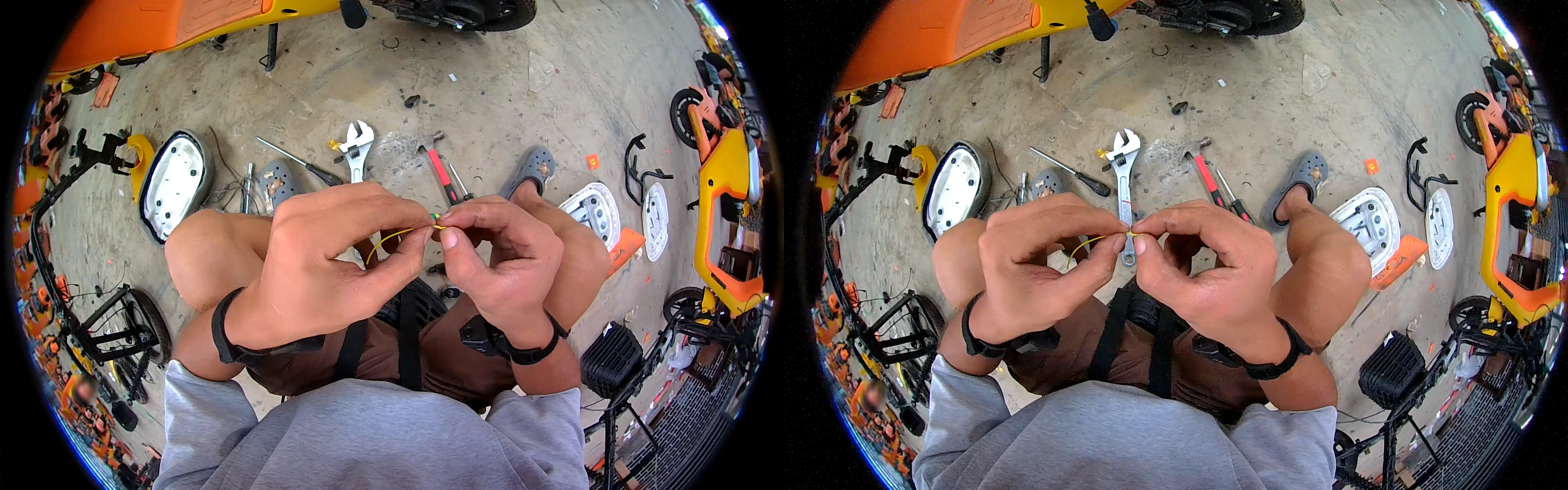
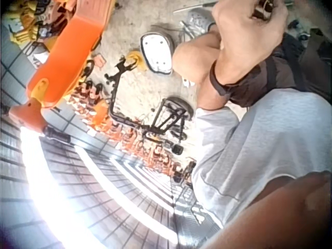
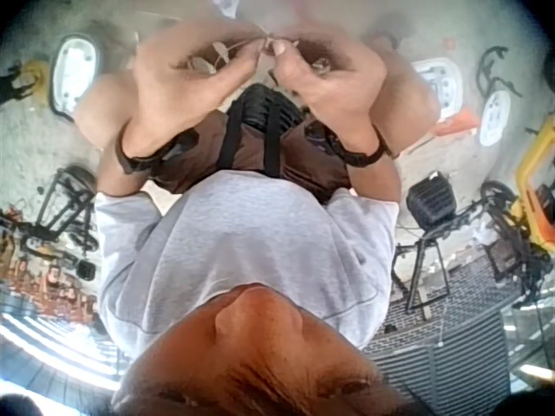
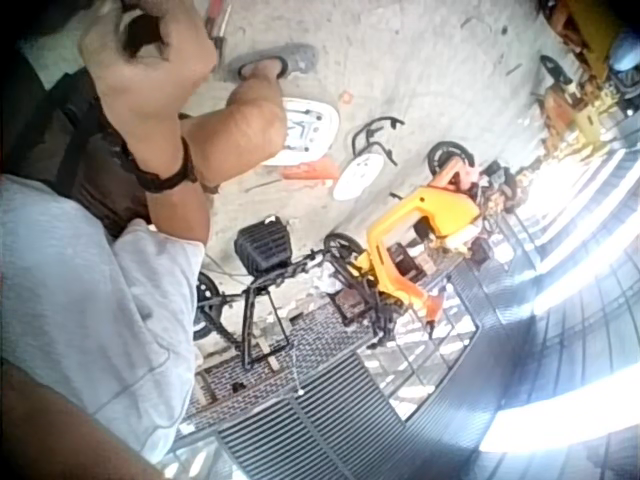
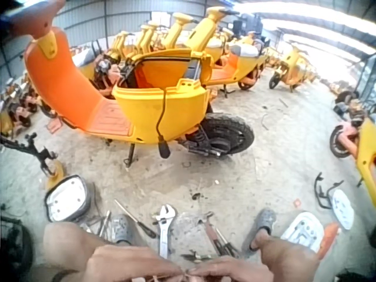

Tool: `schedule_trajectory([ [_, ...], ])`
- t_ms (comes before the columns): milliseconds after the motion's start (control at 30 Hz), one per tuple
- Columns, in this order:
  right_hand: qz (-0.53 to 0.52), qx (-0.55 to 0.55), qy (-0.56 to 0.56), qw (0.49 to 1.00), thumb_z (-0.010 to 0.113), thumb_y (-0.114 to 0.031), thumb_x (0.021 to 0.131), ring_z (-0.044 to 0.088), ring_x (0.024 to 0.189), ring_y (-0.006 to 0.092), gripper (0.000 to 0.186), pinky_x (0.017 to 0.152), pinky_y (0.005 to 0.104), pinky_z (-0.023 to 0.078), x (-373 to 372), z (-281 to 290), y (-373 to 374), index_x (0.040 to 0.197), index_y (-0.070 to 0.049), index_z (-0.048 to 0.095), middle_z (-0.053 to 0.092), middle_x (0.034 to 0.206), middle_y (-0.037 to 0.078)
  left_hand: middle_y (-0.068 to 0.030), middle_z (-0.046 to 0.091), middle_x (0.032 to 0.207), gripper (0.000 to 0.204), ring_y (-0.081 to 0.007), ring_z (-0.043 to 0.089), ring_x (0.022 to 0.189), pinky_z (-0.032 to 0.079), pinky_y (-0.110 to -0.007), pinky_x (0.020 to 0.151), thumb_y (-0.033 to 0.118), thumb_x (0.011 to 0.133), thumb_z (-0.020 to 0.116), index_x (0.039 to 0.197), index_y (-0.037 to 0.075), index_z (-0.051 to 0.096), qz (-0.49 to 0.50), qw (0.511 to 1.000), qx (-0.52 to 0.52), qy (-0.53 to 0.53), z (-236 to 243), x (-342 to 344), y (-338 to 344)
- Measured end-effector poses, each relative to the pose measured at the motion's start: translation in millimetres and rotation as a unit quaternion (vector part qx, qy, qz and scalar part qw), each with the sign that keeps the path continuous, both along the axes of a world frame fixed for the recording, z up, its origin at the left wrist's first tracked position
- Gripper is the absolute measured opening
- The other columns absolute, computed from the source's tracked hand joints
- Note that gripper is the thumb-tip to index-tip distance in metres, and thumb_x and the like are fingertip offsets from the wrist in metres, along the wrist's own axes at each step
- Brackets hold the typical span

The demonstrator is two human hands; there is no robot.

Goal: The person uses a wire stripper to remove insulation from wires and then connects them together by hand while sitting on the floor among scooters.

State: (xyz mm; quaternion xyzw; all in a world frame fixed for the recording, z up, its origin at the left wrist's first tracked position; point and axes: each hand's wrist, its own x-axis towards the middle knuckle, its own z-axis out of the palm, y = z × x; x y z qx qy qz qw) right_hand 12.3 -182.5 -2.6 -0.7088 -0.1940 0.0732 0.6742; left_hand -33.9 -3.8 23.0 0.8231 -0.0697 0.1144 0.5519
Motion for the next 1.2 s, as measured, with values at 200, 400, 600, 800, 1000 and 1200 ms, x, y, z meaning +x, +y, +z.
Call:
schedule_trajectory([
  [200,0.002,0.019,0.037,0.999,0.074,0.002,0.073,0.059,0.06,0.0054,0.015,0.053,0.0194,0.045,-0.8,0.5,-0.9,0.087,0.0,0.07,0.068,0.08,0.006,-0.0113,0.069,0.082,0.011,-0.0108,0.065,0.067,0.049,-0.021,0.052,-0.004,0.081,0.07,0.091,-0.006,0.07,-0.017,0.984,-0.134,0.116,2.8,-1.0,2.2],
  [400,-0.012,-0.029,-0.174,0.984,0.078,0.002,0.068,0.055,0.052,0.0064,0.022,0.045,0.0198,0.043,3.8,-1.8,-2.5,0.088,-0.003,0.07,0.068,0.082,0.007,-0.0114,0.069,0.083,0.011,-0.0109,0.065,0.066,0.05,-0.02,0.051,-0.001,0.084,0.07,0.093,-0.008,0.069,-0.021,0.975,-0.16,0.154,3.2,-3.2,1.0],
  [600,-0.017,-0.033,-0.178,0.983,0.079,0.001,0.067,0.057,0.053,0.0076,0.022,0.044,0.0209,0.044,3.9,0.2,-4.1,0.086,-0.004,0.069,0.067,0.081,0.006,-0.0072,0.073,0.083,0.016,-0.0068,0.068,0.072,0.05,-0.018,0.053,0.007,0.081,0.074,0.095,-0.003,0.073,-0.016,0.932,-0.268,0.245,7.7,-2.2,-0.1],
  [800,-0.044,-0.113,-0.308,0.944,0.078,-0.002,0.065,0.061,0.058,0.0161,0.022,0.049,0.0248,0.047,3.8,9.3,-2.0,0.085,-0.005,0.069,0.066,0.081,0.007,-0.0081,0.073,0.081,0.016,-0.0076,0.068,0.073,0.05,-0.017,0.054,0.006,0.083,0.072,0.095,-0.004,0.071,0.001,0.944,-0.204,0.259,10.1,-2.3,0.1],
  [1000,-0.018,-0.142,-0.299,0.944,0.077,-0.003,0.066,0.062,0.061,0.0187,0.02,0.05,0.0263,0.047,7.0,12.7,-4.9,0.085,-0.005,0.07,0.066,0.081,0.006,-0.0074,0.071,0.078,0.014,-0.0071,0.065,0.065,0.05,-0.018,0.05,0.007,0.086,0.068,0.096,-0.004,0.071,-0.016,0.924,-0.234,0.301,14.4,0.6,2.4],
  [1200,0.002,-0.059,-0.153,0.986,0.073,-0.003,0.077,0.059,0.06,0.0119,0.009,0.048,0.0233,0.044,7.4,5.0,-7.8,0.084,-0.001,0.068,0.066,0.082,0.008,-0.0088,0.071,0.082,0.019,-0.007,0.062,0.063,0.05,-0.019,0.05,0.006,0.089,0.066,0.104,-0.005,0.067,-0.065,0.896,-0.302,0.319,11.2,3.5,7.8],
])
